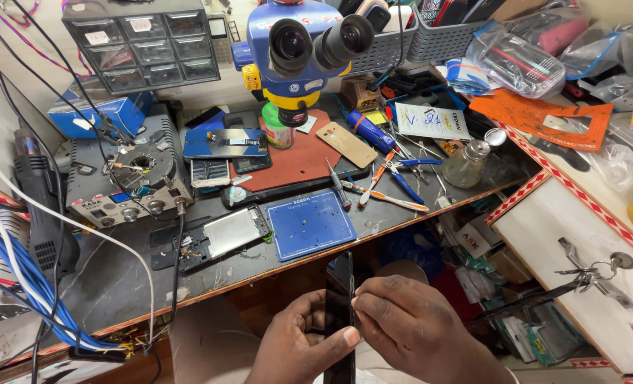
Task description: The person works on a smartphone at a repair bench. They pick up the phone, use a thin metal tool to pry along its edge, separate the back cover, handle the exposed battery and internal components, then press the phone's screen and buttons while checking it.
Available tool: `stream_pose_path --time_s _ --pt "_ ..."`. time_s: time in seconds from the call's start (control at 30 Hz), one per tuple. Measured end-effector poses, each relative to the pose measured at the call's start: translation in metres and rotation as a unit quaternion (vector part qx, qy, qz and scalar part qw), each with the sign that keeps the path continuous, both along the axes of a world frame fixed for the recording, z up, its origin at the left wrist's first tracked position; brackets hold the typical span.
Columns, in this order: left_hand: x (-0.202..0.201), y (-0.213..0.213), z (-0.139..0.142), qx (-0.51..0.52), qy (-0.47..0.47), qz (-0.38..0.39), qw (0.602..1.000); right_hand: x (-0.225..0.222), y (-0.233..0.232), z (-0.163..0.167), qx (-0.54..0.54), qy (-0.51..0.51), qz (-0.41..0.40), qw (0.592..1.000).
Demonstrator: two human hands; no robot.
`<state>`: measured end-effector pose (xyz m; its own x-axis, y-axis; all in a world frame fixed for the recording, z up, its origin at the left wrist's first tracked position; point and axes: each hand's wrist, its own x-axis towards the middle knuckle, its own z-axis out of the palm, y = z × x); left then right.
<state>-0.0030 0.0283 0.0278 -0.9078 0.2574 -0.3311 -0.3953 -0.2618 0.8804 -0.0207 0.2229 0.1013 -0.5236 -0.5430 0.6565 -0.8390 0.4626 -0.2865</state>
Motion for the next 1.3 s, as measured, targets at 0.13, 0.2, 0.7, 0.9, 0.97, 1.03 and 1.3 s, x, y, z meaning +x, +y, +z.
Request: stream_pose_path --time_s 0.13,0.2,0.7,0.9,0.97,1.03,1.3 --pt "0.000 -0.001 0.006 -0.019 -0.006 0.000 1.000 0.001 -0.003 0.000 0.004 -0.020 -0.014 1.000" --pt "0.001 -0.002 0.008 -0.026 0.006 0.004 1.000 0.001 -0.003 -0.001 0.007 -0.019 -0.017 1.000" --pt "0.001 -0.007 0.014 -0.068 0.031 -0.012 0.997 0.001 -0.008 -0.004 0.013 -0.042 -0.023 0.999" --pt "0.002 -0.008 0.020 -0.107 0.033 -0.002 0.994 0.001 -0.009 -0.003 0.019 -0.044 -0.030 0.998" --pt "0.003 -0.009 0.023 -0.102 0.053 -0.001 0.993 0.001 -0.010 -0.004 0.018 -0.048 -0.028 0.998" --pt "0.003 -0.009 0.025 -0.109 0.056 -0.003 0.993 0.000 -0.010 -0.006 0.017 -0.051 -0.025 0.998" --pt "0.003 -0.011 0.019 -0.134 0.043 -0.010 0.990 -0.001 -0.012 -0.009 0.013 -0.070 -0.026 0.997"
